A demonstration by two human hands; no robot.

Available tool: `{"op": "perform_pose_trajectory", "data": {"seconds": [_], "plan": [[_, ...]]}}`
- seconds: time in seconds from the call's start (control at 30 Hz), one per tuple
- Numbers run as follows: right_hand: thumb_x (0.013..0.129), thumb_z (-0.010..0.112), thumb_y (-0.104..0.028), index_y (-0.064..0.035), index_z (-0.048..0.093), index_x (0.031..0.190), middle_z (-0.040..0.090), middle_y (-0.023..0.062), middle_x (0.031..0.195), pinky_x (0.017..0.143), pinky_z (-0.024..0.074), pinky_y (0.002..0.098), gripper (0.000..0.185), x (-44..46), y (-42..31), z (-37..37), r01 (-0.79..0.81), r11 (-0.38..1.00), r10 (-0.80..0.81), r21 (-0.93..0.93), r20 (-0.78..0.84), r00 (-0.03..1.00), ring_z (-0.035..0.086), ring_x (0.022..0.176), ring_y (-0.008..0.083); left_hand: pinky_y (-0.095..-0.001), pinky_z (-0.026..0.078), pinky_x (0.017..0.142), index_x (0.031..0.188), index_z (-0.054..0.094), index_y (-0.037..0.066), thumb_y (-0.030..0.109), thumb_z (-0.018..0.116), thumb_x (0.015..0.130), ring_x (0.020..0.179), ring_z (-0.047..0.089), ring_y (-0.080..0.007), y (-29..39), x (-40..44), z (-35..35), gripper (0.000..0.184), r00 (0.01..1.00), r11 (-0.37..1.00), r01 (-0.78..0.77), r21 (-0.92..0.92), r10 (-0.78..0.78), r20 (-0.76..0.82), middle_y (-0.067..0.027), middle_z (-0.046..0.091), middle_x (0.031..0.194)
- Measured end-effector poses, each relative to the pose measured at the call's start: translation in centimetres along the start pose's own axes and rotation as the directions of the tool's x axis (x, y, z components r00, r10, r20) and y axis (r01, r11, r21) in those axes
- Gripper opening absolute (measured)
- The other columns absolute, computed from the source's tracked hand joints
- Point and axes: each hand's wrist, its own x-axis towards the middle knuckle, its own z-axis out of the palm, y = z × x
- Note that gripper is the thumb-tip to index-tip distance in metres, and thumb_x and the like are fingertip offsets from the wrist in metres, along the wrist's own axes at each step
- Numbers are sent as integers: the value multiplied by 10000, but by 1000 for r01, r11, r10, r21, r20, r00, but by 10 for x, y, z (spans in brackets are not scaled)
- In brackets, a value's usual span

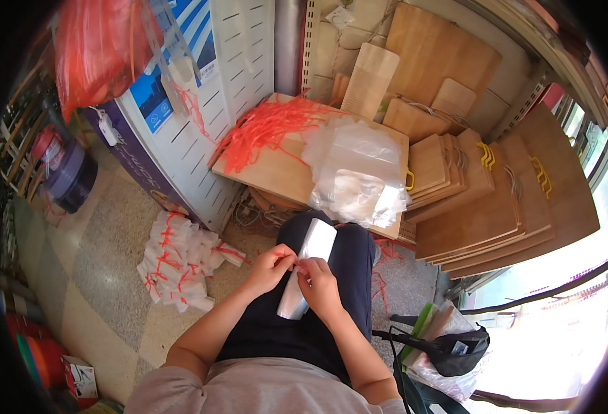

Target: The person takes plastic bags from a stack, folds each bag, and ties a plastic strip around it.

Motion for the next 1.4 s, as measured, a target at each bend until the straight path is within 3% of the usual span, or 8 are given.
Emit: {"op": "perform_pose_trajectory", "data": {"seconds": [0.17, 0.33, 0.43, 0.57, 0.9, 1.2, 1.3, 1.4], "plan": [[883, 627, -46, 11, 625, 970, 642, 104, 756, 554, 499, 290, 104, 4, 3, -1, -62, 993, 71, 103, -83, 994, 619, 582, 200, -230, 462, 683, 1067, 545, 30, 81, 558, 955, 759, 560, -74, 3, -4, -6, 124, 999, 999, -37, -35, 36, -36, -17, 587, 852], [949, 571, -79, 10, 671, 954, 664, 44, 761, 499, 406, 204, 134, 10, 5, -5, -411, 620, 439, 669, 139, 888, 543, 558, 68, -399, 501, 616, 1088, 530, 81, 115, 582, 901, 769, 662, -330, 53, -30, -15, 198, 983, 739, -172, 652, 167, 70, -144, 664, 860], [954, 562, -90, -1, 671, 996, 659, 28, 728, 518, 433, 209, 147, 4, -3, 2, -357, 735, 314, 577, 178, 933, 571, 585, 62, -413, 496, 619, 1038, 536, 79, 143, 571, 906, 780, 659, -333, 74, -42, -8, 151, 975, 655, -219, 723, 134, 175, -134, 665, 865], [896, 558, -27, -5, 655, 991, 636, 66, 761, 628, 473, 255, 137, -9, -6, 6, -229, 892, 122, 388, 281, 952, 581, 701, 73, -408, 485, 604, 976, 549, 72, 141, 583, 893, 743, 650, -328, 68, -32, -2, 112, 965, 769, -259, 584, 182, 188, -118, 659, 841], [984, 565, -232, -27, 660, 854, 601, -3, 766, 559, 366, 216, 261, -9, 16, -1, -557, 542, 200, 629, 547, 813, 465, 625, 57, -326, 495, 836, 1252, 550, 22, 154, 485, 995, 947, 639, -183, 86, -24, -19, 296, 946, 946, -324, 35, 322, 34, -93, 669, 1021], [964, 593, -197, -24, 690, 960, 631, -15, 826, 663, 443, 203, 198, -14, 10, -7, -666, 330, 147, 669, 661, 736, 528, 724, 53, -270, 502, 832, 1109, 616, 6, 79, 496, 973, 938, 623, -119, 23, -24, -41, 195, 941, 979, 56, 197, -118, 319, -56, 658, 1000], [950, 617, -179, -3, 679, 975, 631, -22, 852, 684, 472, 226, 188, -14, -3, -4, -529, 543, 59, 652, 599, 799, 545, 730, 62, -271, 499, 832, 1091, 628, 3, 76, 523, 956, 937, 621, -114, 28, -27, -47, 186, 894, 954, 109, 279, -216, 393, -55, 661, 983], [859, 633, -65, -22, 635, 1002, 632, 63, 821, 643, 524, 302, 150, -8, -19, -1, 152, 972, -187, 177, 200, 962, 631, 703, 182, -271, 496, 822, 1091, 631, 5, 70, 548, 940, 915, 621, -107, 24, -28, -49, 184, 906, 952, 58, 300, -177, 385, -54, 665, 967]]}}
